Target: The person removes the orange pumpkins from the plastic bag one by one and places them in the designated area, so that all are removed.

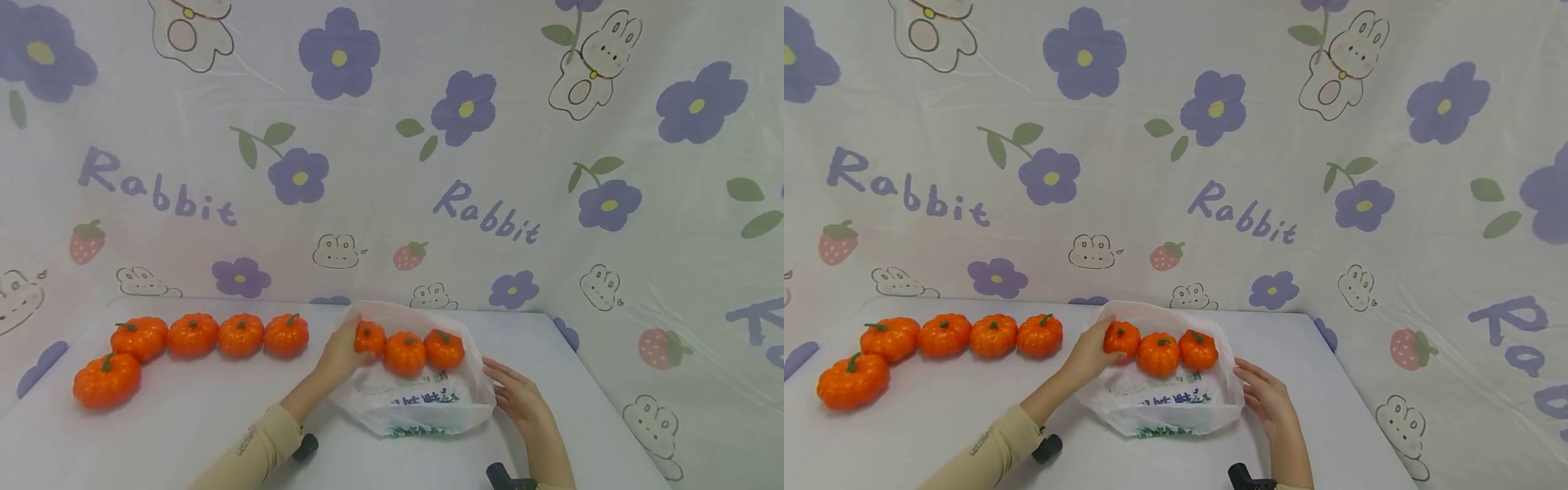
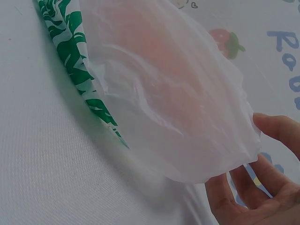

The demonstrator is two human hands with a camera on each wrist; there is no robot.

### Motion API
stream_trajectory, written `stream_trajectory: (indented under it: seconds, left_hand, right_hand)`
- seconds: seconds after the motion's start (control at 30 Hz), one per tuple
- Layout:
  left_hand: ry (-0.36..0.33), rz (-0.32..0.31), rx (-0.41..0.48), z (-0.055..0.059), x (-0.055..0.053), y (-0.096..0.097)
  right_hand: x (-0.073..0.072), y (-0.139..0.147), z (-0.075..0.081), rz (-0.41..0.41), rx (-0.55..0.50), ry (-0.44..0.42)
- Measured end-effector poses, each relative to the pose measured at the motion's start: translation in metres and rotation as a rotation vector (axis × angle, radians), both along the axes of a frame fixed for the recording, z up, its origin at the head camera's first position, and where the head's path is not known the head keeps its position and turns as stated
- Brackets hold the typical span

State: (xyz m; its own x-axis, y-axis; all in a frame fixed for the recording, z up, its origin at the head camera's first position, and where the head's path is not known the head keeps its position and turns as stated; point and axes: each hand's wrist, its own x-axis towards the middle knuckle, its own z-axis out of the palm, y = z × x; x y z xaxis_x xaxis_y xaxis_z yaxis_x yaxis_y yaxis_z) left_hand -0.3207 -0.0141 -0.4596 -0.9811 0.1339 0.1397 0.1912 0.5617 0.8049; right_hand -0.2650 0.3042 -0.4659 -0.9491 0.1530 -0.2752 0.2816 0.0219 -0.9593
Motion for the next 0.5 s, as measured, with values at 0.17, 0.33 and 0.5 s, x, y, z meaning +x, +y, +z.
stream_trajectory:
  seconds: [0.17,0.33,0.5]
  left_hand:
    - [-0.012,0.009,0.018,0.001,-0.0002,0.0014]
    - [-0.015,0.008,0.04,0.0001,-0.0037,0.002]
    - [-0.019,0.016,0.052,0.0003,-0.0056,0.003]
  right_hand:
    - [0.0007,0.0019,0.0004,0.004,-0.011,0.008]
    - [0.0006,0.0032,-0.0013,0.002,-0.018,0.009]
    - [0.0005,0.0045,-0.0005,0.004,-0.027,0.016]
